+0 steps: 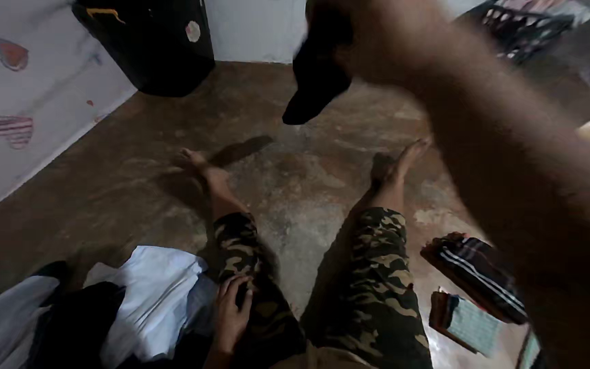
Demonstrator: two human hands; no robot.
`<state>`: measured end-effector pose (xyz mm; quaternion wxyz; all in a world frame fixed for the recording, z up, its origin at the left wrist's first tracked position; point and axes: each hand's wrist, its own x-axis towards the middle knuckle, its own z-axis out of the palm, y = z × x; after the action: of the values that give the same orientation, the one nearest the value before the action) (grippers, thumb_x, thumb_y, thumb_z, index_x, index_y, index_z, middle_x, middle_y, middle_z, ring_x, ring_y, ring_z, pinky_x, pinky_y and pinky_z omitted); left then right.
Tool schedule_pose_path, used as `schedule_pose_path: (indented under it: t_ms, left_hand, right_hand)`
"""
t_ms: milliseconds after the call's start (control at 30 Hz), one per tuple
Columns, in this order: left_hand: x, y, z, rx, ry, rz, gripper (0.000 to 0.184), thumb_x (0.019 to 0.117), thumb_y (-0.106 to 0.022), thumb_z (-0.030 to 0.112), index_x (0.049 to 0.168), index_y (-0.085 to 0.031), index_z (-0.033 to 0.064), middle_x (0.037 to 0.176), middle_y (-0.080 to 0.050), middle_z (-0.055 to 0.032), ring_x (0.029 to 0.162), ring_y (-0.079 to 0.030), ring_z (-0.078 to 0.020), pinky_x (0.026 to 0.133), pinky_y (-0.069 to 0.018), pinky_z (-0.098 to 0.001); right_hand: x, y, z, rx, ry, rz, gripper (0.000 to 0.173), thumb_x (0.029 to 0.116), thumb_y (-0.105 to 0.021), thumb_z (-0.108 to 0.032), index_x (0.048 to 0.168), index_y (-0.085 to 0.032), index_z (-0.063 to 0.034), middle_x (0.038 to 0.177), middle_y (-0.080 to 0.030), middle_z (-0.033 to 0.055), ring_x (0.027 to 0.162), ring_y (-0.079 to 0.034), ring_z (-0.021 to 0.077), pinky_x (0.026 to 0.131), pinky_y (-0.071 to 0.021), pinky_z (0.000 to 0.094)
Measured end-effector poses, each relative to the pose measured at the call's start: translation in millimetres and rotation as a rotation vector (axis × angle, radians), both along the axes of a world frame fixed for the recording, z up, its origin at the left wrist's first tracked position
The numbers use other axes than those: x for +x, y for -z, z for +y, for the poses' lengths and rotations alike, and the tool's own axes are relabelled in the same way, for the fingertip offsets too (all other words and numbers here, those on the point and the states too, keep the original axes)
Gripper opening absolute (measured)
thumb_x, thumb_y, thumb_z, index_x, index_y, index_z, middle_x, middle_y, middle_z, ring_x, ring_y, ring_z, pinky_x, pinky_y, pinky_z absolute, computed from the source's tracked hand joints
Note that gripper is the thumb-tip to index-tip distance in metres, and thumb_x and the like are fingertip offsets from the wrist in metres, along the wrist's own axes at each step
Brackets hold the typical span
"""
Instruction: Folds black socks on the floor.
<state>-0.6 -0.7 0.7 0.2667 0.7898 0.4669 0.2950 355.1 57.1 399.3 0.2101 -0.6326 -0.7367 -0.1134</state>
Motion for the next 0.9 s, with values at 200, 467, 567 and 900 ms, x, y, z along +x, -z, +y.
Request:
schedule_pose_path:
  t_ms: [200,467,567,900]
  left_hand:
    - [1,-5,-4,-0.038,0.003,0.048,0.032,0.0932,-0.064,0.019,0.123,-0.071,0.0078,0.132,-0.065,-0.0150,0.128,-0.056,-0.0373,0.107,-0.0451,-0.0568]
    - [35,-35,-22,-0.026,0.197,0.369,0.039,0.0968,-0.065,0.026,0.133,-0.066,0.0104,0.145,-0.057,-0.0133,0.137,-0.049,-0.0376,0.113,-0.0379,-0.0587]
    - [73,-47,-22,-0.225,0.361,0.420,0.047,0.0983,-0.064,0.022,0.143,-0.057,0.0106,0.157,-0.045,-0.0127,0.145,-0.042,-0.0320,0.120,-0.0347,-0.0494]
    - [146,7,14,-0.623,0.355,0.537,0.040,0.1038,-0.059,0.022,0.141,-0.059,0.0065,0.137,-0.062,-0.0192,0.131,-0.057,-0.0332,0.112,-0.0433,-0.0520]
  right_hand:
    - [-29,311,-55,-0.290,-0.060,0.100,0.030,0.0948,-0.061,0.000,0.121,-0.070,-0.0099,0.108,-0.071,0.0207,0.107,-0.067,0.0433,0.094,-0.0524,0.0607]
    - [-91,406,-106,-1.003,-0.049,0.203,0.042,0.1005,-0.056,-0.005,0.142,-0.056,-0.0080,0.121,-0.067,0.0256,0.118,-0.061,0.0444,0.107,-0.0414,0.0614]
    - [-90,402,-110,-1.031,-0.013,0.347,0.045,0.1008,-0.058,-0.011,0.146,-0.054,-0.0127,0.121,-0.066,0.0263,0.114,-0.064,0.0463,0.095,-0.0499,0.0641]
    - [-49,430,-122,-0.797,0.053,0.881,0.047,0.0855,-0.077,-0.008,0.128,-0.058,-0.0022,0.115,-0.068,0.0197,0.105,-0.068,0.0313,0.093,-0.0552,0.0493]
